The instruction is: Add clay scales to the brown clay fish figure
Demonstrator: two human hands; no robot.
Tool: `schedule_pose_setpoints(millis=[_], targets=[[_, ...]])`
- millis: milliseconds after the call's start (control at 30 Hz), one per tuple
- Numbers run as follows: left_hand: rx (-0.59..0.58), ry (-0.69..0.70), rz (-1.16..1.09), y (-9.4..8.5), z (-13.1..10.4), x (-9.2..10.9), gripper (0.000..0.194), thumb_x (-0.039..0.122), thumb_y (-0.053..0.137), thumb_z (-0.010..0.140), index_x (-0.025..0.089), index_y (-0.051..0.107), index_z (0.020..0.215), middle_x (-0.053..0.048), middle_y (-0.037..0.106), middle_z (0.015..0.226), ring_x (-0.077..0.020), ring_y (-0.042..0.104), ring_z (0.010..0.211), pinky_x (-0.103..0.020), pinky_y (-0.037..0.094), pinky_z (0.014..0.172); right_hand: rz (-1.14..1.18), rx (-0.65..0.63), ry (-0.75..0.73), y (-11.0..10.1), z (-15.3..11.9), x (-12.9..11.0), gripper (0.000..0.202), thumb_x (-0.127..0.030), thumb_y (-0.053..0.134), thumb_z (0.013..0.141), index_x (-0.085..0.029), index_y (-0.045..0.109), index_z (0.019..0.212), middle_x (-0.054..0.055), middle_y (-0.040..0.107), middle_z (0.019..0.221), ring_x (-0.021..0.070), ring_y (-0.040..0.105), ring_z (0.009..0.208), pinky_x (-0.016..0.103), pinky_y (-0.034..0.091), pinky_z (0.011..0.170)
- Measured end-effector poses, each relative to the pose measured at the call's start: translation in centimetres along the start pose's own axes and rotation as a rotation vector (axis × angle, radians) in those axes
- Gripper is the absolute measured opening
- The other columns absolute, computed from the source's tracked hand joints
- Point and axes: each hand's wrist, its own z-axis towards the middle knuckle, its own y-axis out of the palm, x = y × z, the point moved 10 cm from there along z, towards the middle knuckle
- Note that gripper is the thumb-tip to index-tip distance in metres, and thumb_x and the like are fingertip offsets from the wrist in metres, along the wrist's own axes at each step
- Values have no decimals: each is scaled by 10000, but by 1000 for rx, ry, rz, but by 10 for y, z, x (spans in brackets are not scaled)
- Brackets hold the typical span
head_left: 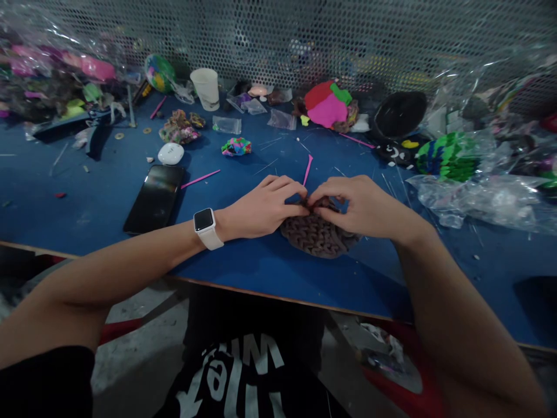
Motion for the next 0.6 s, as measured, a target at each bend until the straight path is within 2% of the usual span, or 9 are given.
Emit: schedule_pose_setpoints(millis=[233, 333, 433, 600], targets=[[3, -4, -3, -2, 0, 2, 458, 123, 437, 1147, 298, 804, 1358, -148, 691, 1451, -321, 598, 1409, -507, 489, 1114, -6, 13, -24, 1, 1, -2, 223, -278, 606, 1007, -317, 819, 1063, 41, 876, 1073, 291, 809, 980, 434, 578, 869], [5, 6, 10, -1, -1, 4, 469, 108, 424, 1140, 281, 797, 1367, -165, 664, 1504, -338, 573, 1446, -522, 490, 1126, 5, 18, -40, 1, 1, -2, 228, -270, 607, 995, -300, 826, 1050, 52, 873, 1066, 280, 806, 959, 417, 578, 864], [16, 9, 16, -3, -1, 5, 451, 123, 402, 1152, 253, 797, 1327, -171, 676, 1461, -343, 600, 1397, -529, 501, 1104, -4, 33, -50, 0, 0, -3, 229, -265, 601, 1003, -293, 822, 1055, 61, 866, 1060, 285, 801, 963, 417, 575, 863], [93, -129, 60, -25, -1, -19, 393, 120, 423, 1113, 211, 798, 1188, -189, 692, 1337, -358, 643, 1201, -539, 516, 987, -51, 71, -62, -3, -1, -3, 224, -255, 594, 1017, -288, 810, 1066, 75, 853, 1060, 304, 789, 995, 435, 575, 858]])
